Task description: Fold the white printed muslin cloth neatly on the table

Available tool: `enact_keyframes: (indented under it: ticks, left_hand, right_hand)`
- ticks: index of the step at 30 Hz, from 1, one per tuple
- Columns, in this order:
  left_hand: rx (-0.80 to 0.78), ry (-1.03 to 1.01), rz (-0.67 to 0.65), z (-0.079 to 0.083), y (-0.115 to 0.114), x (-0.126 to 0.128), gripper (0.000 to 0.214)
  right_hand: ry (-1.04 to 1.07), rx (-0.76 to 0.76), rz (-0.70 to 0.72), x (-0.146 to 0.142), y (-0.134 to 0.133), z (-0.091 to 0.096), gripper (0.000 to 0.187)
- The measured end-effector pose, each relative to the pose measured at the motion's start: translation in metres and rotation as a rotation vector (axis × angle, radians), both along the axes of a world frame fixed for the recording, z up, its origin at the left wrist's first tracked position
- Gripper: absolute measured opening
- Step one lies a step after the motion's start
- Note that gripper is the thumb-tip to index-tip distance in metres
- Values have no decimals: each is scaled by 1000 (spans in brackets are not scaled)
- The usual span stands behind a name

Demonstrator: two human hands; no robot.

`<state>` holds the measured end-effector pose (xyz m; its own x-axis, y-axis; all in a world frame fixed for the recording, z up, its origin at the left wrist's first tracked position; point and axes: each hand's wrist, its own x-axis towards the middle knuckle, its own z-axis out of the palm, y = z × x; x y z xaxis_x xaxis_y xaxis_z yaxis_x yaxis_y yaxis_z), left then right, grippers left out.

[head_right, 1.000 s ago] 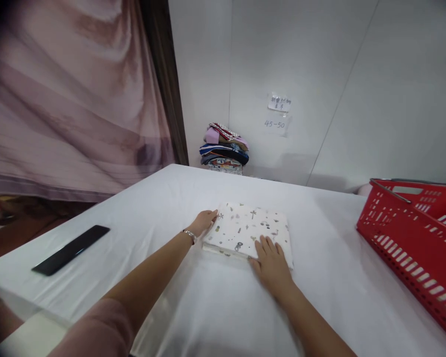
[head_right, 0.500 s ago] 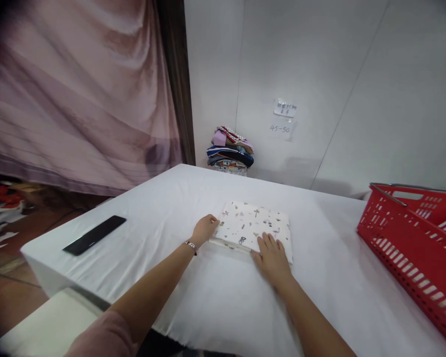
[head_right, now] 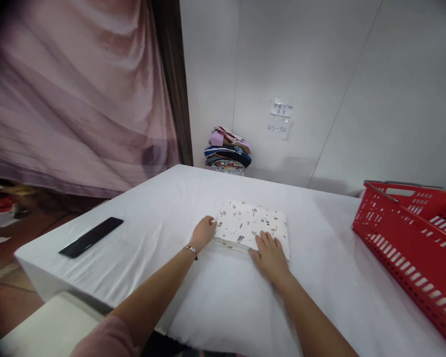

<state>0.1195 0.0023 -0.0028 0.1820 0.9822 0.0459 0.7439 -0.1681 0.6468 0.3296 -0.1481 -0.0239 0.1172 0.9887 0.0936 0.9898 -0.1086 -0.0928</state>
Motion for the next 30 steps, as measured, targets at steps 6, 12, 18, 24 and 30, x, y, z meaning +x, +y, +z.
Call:
enact_keyframes:
  ticks: [6, 12, 18, 24, 30]
  left_hand:
    - [499, 85, -367, 3, -22, 5, 35]
    - [506, 231, -659, -9, -26, -2, 41]
    - [653, 247, -758, -15, -22, -21, 47]
    - [733, 334, -835, -10, -18, -37, 46]
    - [759, 390, -880, -5, -13, -31, 53]
  right_hand:
    - [52, -51, 20, 2, -2, 10, 57]
    - [1, -58, 59, 12, -20, 15, 53]
    - [-88, 42, 63, 46, -49, 0, 54]
    - [-168, 83, 182, 65, -52, -5, 68]
    - [-216, 136, 282, 65, -40, -1, 64]
